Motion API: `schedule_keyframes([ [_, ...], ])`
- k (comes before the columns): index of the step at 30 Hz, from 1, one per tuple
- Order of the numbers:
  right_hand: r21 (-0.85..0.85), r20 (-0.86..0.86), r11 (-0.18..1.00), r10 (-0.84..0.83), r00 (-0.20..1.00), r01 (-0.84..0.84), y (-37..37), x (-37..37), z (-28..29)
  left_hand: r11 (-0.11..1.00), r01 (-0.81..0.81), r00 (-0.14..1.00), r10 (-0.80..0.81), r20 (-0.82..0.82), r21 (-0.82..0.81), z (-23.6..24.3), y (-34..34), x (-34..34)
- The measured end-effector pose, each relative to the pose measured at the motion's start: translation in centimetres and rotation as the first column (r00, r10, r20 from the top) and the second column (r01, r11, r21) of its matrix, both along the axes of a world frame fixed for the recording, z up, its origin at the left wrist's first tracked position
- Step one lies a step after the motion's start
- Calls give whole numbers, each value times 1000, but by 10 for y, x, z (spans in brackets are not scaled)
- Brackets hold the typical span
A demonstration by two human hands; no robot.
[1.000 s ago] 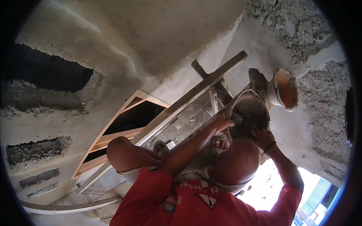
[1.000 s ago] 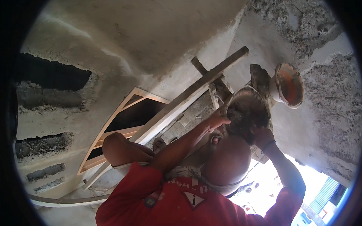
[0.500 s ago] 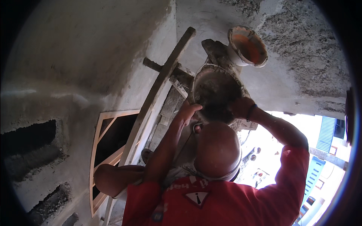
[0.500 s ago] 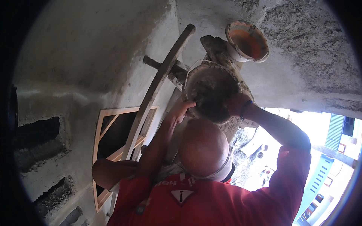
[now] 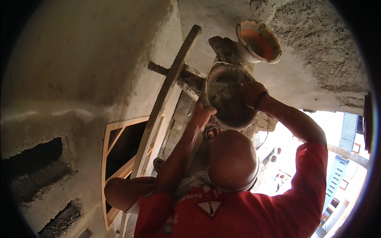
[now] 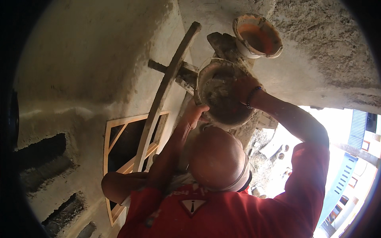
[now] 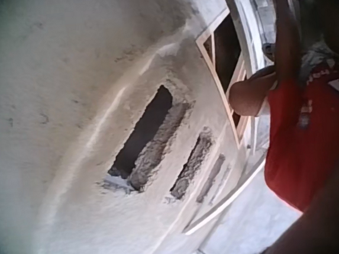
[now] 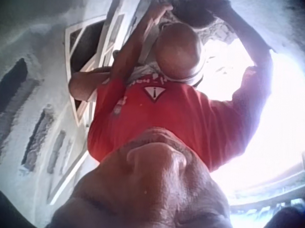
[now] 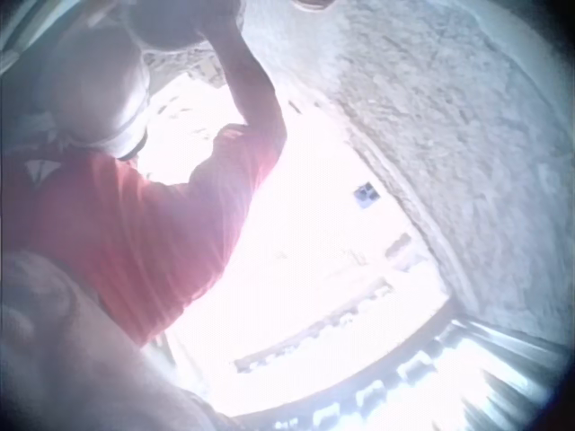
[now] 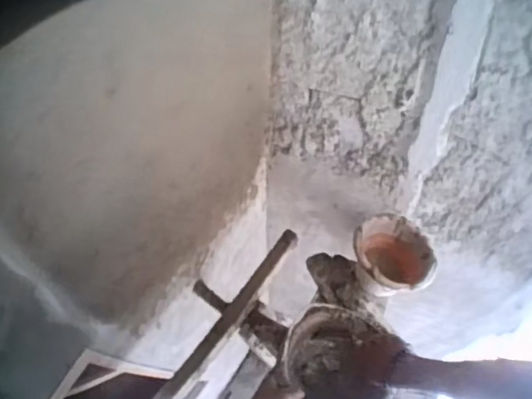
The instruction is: The person applies plaster to a wall using a long level and a trowel. The person slides the level across the wet plaster to flatten it, then scoops more plaster from a bucket with the trowel and applies it to gaps in the wall surface.
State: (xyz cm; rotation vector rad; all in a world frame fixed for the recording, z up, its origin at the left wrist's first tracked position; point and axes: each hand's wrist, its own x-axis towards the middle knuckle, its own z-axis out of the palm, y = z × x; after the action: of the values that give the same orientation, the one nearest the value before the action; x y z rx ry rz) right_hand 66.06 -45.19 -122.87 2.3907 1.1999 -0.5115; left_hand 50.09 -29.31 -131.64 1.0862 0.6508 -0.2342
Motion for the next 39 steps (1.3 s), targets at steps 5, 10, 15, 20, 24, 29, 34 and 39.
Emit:
schedule_keyframes([
  [5,50,-69,989,146,987,-142,-2,-2,-2,999,26,999,-25,-24,24,12,0,9],
  [10,151,-147,912,403,903,-382,-10,-16,-3,999,33,999,-33,-34,4,5,2,12],
  [15,-40,-348,945,291,891,-325,-17,-37,11,988,-9,1000,8,-9,-155,-14,13,1],
  [20,4,-34,977,214,976,-214,-8,-12,69,997,-69,994,67,-85,-17,-18,2,6],
  [24,-22,82,992,124,989,-122,17,0,19,993,-112,988,114,-102,29,-1,-9,19],
  [29,-299,-52,948,95,994,-107,19,3,-16,973,-218,973,223,-54,79,2,-15,21],
  [34,-23,-152,907,412,898,-420,5,16,-18,970,-217,975,220,-14,111,-5,-20,19],
  [39,532,-523,847,342,781,-15,35,36,-25,980,-193,981,192,12,48,-21,-23,18],
])
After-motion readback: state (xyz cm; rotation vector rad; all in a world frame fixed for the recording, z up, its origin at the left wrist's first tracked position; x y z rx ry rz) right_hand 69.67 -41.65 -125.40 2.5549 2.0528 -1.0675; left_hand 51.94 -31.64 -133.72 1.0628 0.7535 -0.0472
